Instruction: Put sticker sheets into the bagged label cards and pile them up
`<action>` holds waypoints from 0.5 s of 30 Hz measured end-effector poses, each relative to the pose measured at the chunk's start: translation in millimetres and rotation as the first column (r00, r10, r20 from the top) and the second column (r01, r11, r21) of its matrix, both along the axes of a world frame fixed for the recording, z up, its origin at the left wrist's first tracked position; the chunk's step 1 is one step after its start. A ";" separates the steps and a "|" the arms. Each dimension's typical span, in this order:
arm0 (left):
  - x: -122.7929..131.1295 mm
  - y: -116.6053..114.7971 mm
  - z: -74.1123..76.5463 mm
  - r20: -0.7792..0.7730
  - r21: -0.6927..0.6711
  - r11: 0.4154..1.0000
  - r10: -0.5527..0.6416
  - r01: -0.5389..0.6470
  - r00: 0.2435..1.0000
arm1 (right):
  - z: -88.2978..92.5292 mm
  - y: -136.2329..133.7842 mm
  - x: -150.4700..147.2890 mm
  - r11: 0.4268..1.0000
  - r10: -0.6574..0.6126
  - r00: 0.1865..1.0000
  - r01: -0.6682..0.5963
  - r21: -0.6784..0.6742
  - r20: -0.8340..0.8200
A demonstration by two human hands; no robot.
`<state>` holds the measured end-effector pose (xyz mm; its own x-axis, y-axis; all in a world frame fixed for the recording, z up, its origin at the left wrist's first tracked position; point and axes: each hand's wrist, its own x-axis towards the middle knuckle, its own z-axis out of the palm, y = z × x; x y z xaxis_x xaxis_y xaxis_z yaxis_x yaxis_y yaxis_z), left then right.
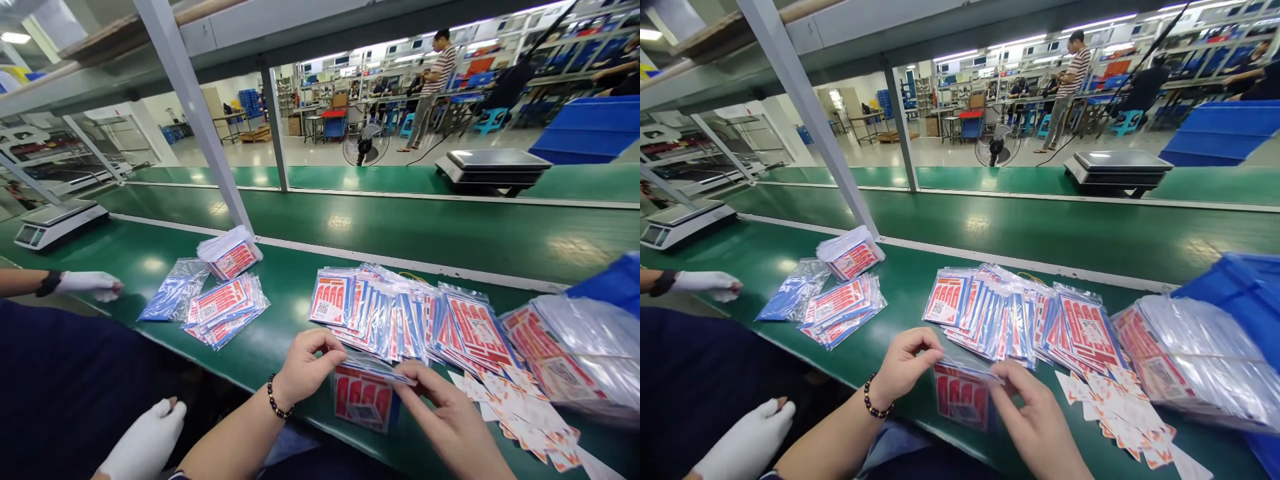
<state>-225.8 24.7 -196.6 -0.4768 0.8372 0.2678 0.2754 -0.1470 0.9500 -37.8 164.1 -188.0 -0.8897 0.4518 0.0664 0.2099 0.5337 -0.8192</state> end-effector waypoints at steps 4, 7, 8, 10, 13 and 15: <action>1.6 -0.3 17.0 -0.166 -0.077 0.994 -0.089 0.077 0.982 | 0.7 1.7 3.1 0.976 0.000 0.988 0.033 0.217 -0.152; -1.1 -3.3 21.2 -0.264 -0.107 0.983 -0.173 0.150 0.949 | 4.2 7.4 7.2 0.950 0.009 0.981 0.052 0.306 -0.193; -2.0 -4.2 21.9 -0.309 -0.108 0.980 -0.190 0.164 0.932 | 4.9 9.4 8.3 0.946 0.019 0.979 0.048 0.322 -0.203; -2.7 -5.0 22.8 -0.392 -0.099 0.980 -0.199 0.174 0.898 | 4.6 12.9 10.2 0.941 0.046 0.972 0.035 0.338 -0.229; -1.1 -3.2 23.6 -0.445 -0.034 0.988 -0.149 0.149 0.883 | -0.6 15.6 11.5 0.932 0.068 0.962 0.034 0.361 -0.266; 0.5 -1.0 24.6 -0.443 0.019 0.991 -0.111 0.133 0.890 | -5.7 13.6 10.2 0.930 0.022 0.961 0.082 0.359 -0.277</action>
